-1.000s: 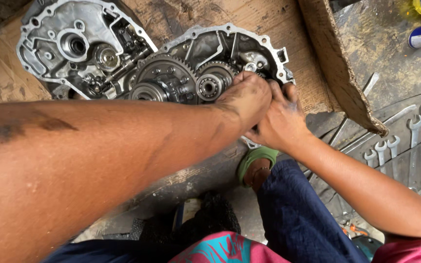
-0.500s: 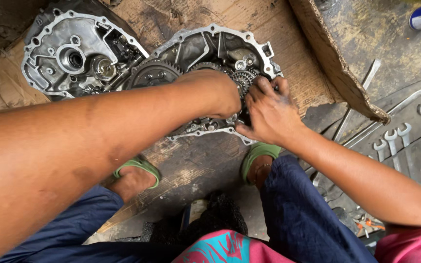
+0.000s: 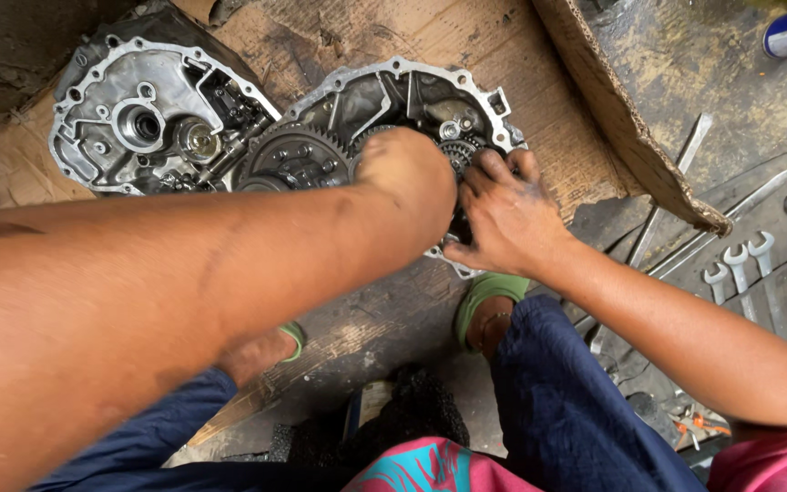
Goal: The person sits on the floor and assembles internal components of a motorcycle engine casing. They handle bearings, gears, and shafts, placing them into the casing and rotating them to check fit.
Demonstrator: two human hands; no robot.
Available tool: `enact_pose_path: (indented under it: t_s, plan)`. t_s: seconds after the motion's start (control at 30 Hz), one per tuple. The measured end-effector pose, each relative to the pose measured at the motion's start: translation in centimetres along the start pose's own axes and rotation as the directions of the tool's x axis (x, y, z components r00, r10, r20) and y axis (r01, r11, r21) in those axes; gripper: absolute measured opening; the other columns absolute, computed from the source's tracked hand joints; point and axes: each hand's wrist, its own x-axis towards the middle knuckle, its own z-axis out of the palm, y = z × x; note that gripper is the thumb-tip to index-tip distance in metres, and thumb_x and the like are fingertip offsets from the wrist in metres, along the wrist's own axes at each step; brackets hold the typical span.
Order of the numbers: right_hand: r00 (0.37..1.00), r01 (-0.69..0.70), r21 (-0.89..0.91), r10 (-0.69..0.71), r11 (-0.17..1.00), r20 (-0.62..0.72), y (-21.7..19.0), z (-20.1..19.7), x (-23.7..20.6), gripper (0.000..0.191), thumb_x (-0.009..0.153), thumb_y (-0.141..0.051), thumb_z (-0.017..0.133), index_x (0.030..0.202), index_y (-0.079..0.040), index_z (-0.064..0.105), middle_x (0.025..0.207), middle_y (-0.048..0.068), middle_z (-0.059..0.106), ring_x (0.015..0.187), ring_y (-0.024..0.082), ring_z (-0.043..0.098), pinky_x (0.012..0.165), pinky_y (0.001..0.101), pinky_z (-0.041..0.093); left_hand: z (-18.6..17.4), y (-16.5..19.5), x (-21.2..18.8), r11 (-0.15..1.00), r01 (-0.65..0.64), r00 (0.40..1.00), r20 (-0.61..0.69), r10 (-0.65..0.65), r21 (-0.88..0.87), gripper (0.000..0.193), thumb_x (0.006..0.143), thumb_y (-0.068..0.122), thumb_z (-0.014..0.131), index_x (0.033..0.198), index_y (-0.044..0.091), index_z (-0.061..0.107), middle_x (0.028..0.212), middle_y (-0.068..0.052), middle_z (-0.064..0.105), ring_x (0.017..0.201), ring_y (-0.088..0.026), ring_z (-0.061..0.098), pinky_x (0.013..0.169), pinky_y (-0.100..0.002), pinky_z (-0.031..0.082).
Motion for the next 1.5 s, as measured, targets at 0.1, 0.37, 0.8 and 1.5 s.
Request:
enact_pose_path:
  t_s: [0.1,0.37,0.8,1.5]
  plan:
    - [1.0,0.008,0.033,-0.008,0.999,-0.003,0.2,-0.1,-0.1,0.065,0.068,-0.058,0.072,0.091,0.003,0.07,0.102,0.013,0.065,0.116,0.029,0.051,0.098,0.0469,0.035,-0.5,-0.7,-0.7,0.972,0.123,0.988,0.119,-0.1,-0.2,0.034,0.077,0.017,0.083,0.109,0.007,0.078,0.108,-0.011,0.075,0.1,-0.029,0.073,0.075,-0.045,0.058]
    - [0.996,-0.026,0.014,0.024,1.0,0.089,-0.1,-0.8,0.5,0.07,0.063,-0.063,0.073,0.09,0.002,0.071,0.101,0.013,0.066,0.115,0.029,0.051,0.1,0.0485,0.034,-2.2,-2.2,-2.8,0.758,0.312,0.944,0.276,-0.179,-0.573,0.03,0.083,0.014,0.077,0.111,0.002,0.08,0.114,-0.02,0.075,0.11,-0.034,0.073,0.087,-0.046,0.057]
    - [0.999,-0.032,-0.056,0.034,0.998,0.029,-0.7,-0.3,0.1,0.076,0.071,-0.061,0.071,0.107,0.006,0.07,0.112,0.017,0.066,0.124,0.032,0.048,0.11,0.0542,0.028,-1.6,-0.9,-1.5,0.997,-0.068,0.99,0.119,0.072,-0.031,0.029,0.086,0.02,0.075,0.111,0.006,0.078,0.105,-0.013,0.078,0.093,-0.03,0.077,0.069,-0.048,0.061]
    - [0.987,-0.055,0.02,0.051,0.998,0.15,-0.4,-0.4,0.6,0.069,0.075,-0.058,0.07,0.097,0.007,0.07,0.104,0.016,0.067,0.115,0.027,0.051,0.103,0.044,0.033,2.1,-2.4,-0.4,0.752,0.079,0.995,0.005,-0.1,-0.655,0.055,0.103,0.041,0.037,0.109,0.0,0.074,0.119,-0.027,0.068,0.114,-0.044,0.065,0.101,-0.05,0.05]
